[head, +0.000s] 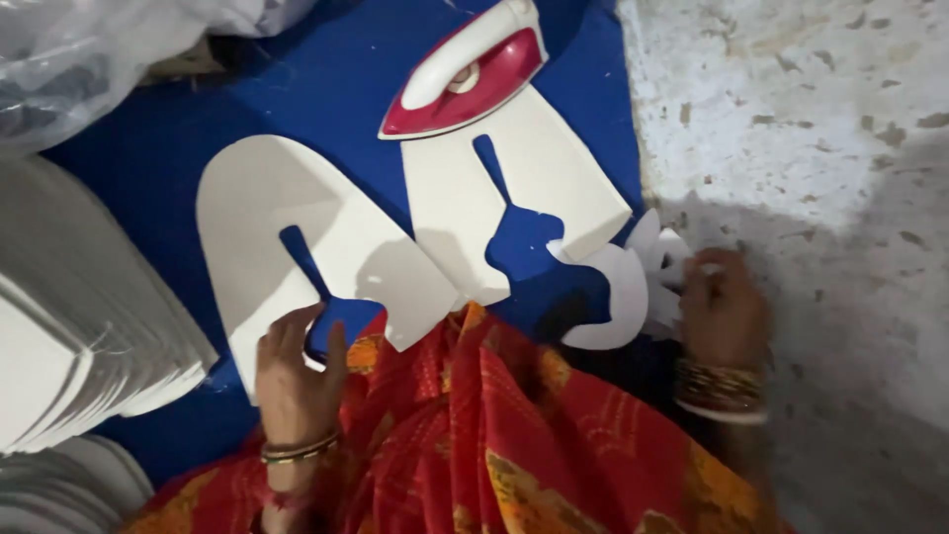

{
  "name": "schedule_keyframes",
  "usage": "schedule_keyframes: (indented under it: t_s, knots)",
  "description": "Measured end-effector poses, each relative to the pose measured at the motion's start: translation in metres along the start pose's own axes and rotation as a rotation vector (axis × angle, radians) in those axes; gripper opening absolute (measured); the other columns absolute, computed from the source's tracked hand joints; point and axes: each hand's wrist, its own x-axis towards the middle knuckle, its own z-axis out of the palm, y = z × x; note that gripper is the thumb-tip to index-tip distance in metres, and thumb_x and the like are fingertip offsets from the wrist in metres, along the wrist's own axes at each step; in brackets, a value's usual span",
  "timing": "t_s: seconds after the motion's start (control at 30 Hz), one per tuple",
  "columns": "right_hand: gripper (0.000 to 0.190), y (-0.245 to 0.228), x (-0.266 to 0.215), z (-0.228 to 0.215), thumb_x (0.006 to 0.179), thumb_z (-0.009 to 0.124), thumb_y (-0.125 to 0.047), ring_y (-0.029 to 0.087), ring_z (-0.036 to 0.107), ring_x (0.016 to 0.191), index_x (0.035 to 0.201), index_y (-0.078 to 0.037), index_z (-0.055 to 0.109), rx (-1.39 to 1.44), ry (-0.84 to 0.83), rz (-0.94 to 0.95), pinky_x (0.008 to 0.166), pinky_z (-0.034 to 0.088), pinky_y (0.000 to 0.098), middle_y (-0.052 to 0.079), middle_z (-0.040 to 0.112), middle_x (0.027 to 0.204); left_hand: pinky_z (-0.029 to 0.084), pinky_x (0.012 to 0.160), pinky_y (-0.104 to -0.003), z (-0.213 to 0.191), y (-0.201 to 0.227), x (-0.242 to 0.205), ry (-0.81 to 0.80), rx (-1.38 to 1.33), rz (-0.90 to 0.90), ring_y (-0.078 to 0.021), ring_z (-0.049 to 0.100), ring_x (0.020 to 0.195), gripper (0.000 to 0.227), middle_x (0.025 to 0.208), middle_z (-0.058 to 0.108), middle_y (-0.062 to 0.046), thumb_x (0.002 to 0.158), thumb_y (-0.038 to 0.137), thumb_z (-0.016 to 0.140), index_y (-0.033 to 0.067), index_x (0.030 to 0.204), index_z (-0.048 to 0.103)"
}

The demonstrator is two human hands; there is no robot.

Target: The person irons white, shaped fabric pieces using a red and white electric iron. They pick up pieces from a stack, place them on a blue surface, iron them, and then move them to a separate pile.

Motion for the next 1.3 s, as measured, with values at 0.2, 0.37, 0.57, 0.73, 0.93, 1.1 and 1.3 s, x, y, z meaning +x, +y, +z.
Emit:
schedule_keyframes:
  t_s: [0.2, 0.37, 0.57, 0.73, 0.93, 1.1, 1.3]
  knots:
    - [0.02, -0.07, -0.021, -0.049, 0.104, 0.067, -0.017, 0.01, 0.07, 0.081, 0.113, 0.001, 0.071, 0.297, -0.195, -0.174, 0.07, 0.055, 0.0254, 0.01, 0.076, 0.095, 0.06, 0.082, -0.032, 0.008, 0.02, 0.007, -0.146, -0.464, -0.086, -0.0224, 0.074, 0.098, 0.028, 0.112, 0.074, -0.013, 0.092, 0.01, 0.07, 0.0035, 0.118, 0.072]
    - [0.019, -0.123, -0.039, 0.005, 0.094, 0.073, -0.013, 0.008, 0.067, 0.075, 0.109, -0.002, 0.071, 0.435, -0.42, -0.425, 0.064, 0.052, 0.0232, 0.007, 0.077, 0.092, 0.059, 0.082, -0.029, -0.002, 0.055, 0.019, -0.213, -0.736, -0.037, -0.0205, 0.073, 0.099, 0.027, 0.112, 0.075, -0.012, 0.095, 0.011, 0.071, 0.0029, 0.121, 0.071]
    - [0.029, -0.181, -0.049, 0.075, 0.093, 0.075, -0.01, 0.009, 0.071, 0.077, 0.119, -0.003, 0.068, 0.509, -0.559, -0.528, 0.066, 0.054, 0.0233, 0.006, 0.076, 0.091, 0.057, 0.088, -0.034, -0.027, 0.049, 0.03, 0.058, -0.574, -0.079, -0.0239, 0.067, 0.108, 0.05, 0.119, 0.067, -0.016, 0.09, 0.017, 0.079, -0.0027, 0.13, 0.058]
    - [0.022, -0.215, -0.067, 0.115, 0.095, 0.074, -0.007, 0.016, 0.074, 0.085, 0.116, -0.001, 0.069, 0.445, -0.398, -0.797, 0.072, 0.057, 0.0265, 0.012, 0.076, 0.101, 0.058, 0.089, -0.034, -0.015, 0.03, 0.031, -0.057, -0.761, -0.218, -0.0245, 0.069, 0.106, 0.056, 0.119, 0.066, -0.012, 0.089, 0.025, 0.079, 0.0004, 0.134, 0.055]
    - [0.014, -0.228, -0.047, 0.17, 0.098, 0.072, -0.012, 0.014, 0.072, 0.079, 0.11, -0.005, 0.071, 0.516, -0.567, -0.806, 0.067, 0.055, 0.0262, 0.008, 0.078, 0.098, 0.053, 0.098, -0.041, -0.015, -0.028, 0.059, 0.209, -0.448, -0.075, -0.0354, 0.061, 0.117, 0.059, 0.132, 0.061, -0.023, 0.093, 0.022, 0.074, -0.0039, 0.141, 0.051]
    - [0.019, -0.237, 0.001, 0.266, 0.093, 0.077, -0.02, 0.011, 0.069, 0.073, 0.106, -0.006, 0.077, 0.552, -0.801, -0.473, 0.062, 0.053, 0.0265, 0.006, 0.078, 0.09, 0.056, 0.087, -0.033, 0.046, -0.128, 0.085, 0.2, -0.562, -0.187, -0.024, 0.069, 0.105, 0.032, 0.117, 0.073, -0.016, 0.096, 0.023, 0.077, 0.0036, 0.121, 0.071]
    - [0.017, -0.259, 0.023, 0.361, 0.09, 0.081, -0.015, 0.01, 0.071, 0.074, 0.101, -0.003, 0.076, 0.62, -0.625, -0.537, 0.067, 0.055, 0.0268, 0.007, 0.078, 0.086, 0.055, 0.068, -0.031, 0.085, -0.172, 0.135, 0.43, -0.501, -0.248, -0.0228, 0.07, 0.086, 0.025, 0.106, 0.07, -0.014, 0.092, 0.012, 0.076, 0.005, 0.116, 0.072]
